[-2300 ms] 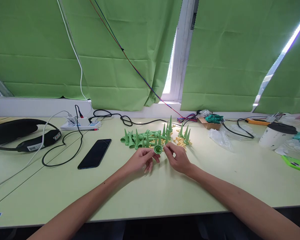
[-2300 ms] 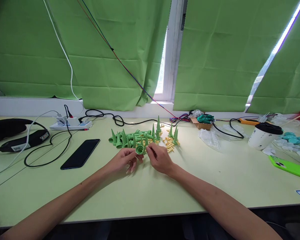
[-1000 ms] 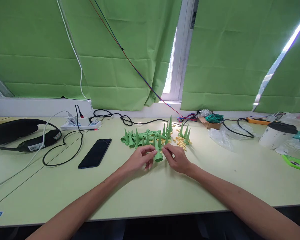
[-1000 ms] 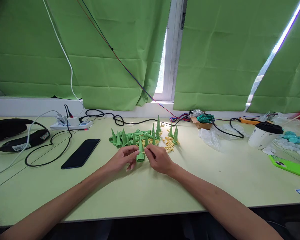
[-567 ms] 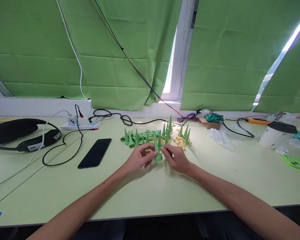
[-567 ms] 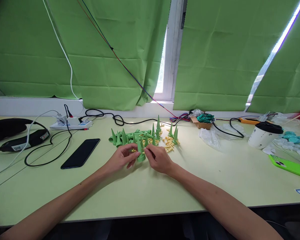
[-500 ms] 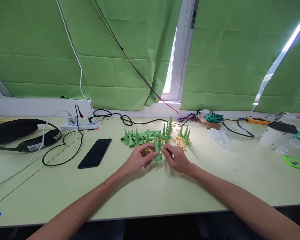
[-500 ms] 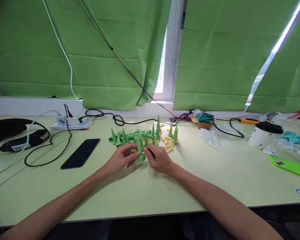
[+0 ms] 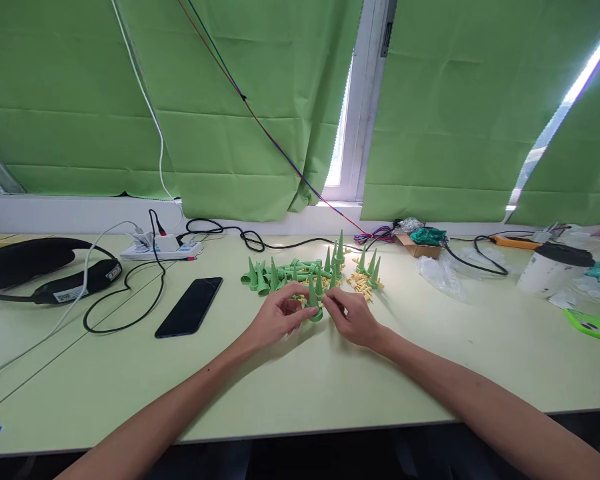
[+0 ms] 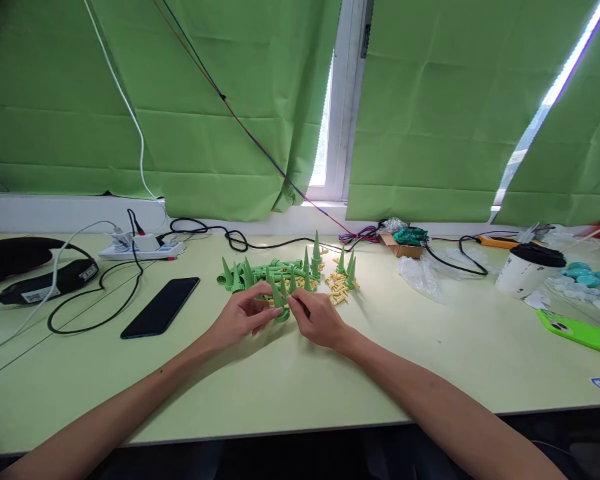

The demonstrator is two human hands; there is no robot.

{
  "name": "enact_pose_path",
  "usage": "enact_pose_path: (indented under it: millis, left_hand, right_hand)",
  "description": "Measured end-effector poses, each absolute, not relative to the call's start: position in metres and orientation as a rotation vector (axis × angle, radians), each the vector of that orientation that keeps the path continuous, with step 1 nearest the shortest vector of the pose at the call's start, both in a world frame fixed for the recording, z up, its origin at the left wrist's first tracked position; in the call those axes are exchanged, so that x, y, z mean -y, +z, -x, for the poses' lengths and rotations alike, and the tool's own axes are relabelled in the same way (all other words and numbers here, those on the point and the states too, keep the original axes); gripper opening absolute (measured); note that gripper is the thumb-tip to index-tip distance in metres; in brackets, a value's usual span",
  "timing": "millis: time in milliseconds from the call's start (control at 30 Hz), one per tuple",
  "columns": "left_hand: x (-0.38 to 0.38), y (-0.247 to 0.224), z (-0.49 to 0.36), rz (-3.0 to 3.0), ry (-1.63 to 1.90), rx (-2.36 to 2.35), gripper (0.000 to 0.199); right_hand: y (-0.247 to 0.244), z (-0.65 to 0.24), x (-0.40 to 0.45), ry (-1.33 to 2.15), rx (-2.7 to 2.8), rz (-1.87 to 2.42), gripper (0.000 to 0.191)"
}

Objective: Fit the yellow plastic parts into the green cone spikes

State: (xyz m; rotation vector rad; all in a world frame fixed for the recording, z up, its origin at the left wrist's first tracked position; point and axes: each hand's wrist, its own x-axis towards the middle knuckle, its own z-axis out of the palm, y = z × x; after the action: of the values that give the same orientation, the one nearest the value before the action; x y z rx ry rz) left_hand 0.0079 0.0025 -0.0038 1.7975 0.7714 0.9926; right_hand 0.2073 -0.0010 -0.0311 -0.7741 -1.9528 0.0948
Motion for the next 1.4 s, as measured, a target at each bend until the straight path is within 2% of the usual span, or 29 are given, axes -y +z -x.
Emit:
enact_pose_path:
  millis: [567,1033,1400]
  left_hand:
    - [-0.0015,-0.0054,-0.0085,-1.893,1.083,-0.762,0.02]
    - [-0.0021,-0.0098,-0.0064,-1.963,1.113,-0.753,0.019]
    - [-0.0013,-0.0095,-0.0064,-2.012,1.099,-0.759,0.02]
  right_hand:
    - [-0.0324,-0.2069,0.0005,0.3,1.93,0.817,0.015]
    - [-0.0314,-0.2069,0.0002,0.39,1.966,0.896,0.032]
    - [-0.0301,-0.206,0.0018,0.402,1.947,0.893,0.033]
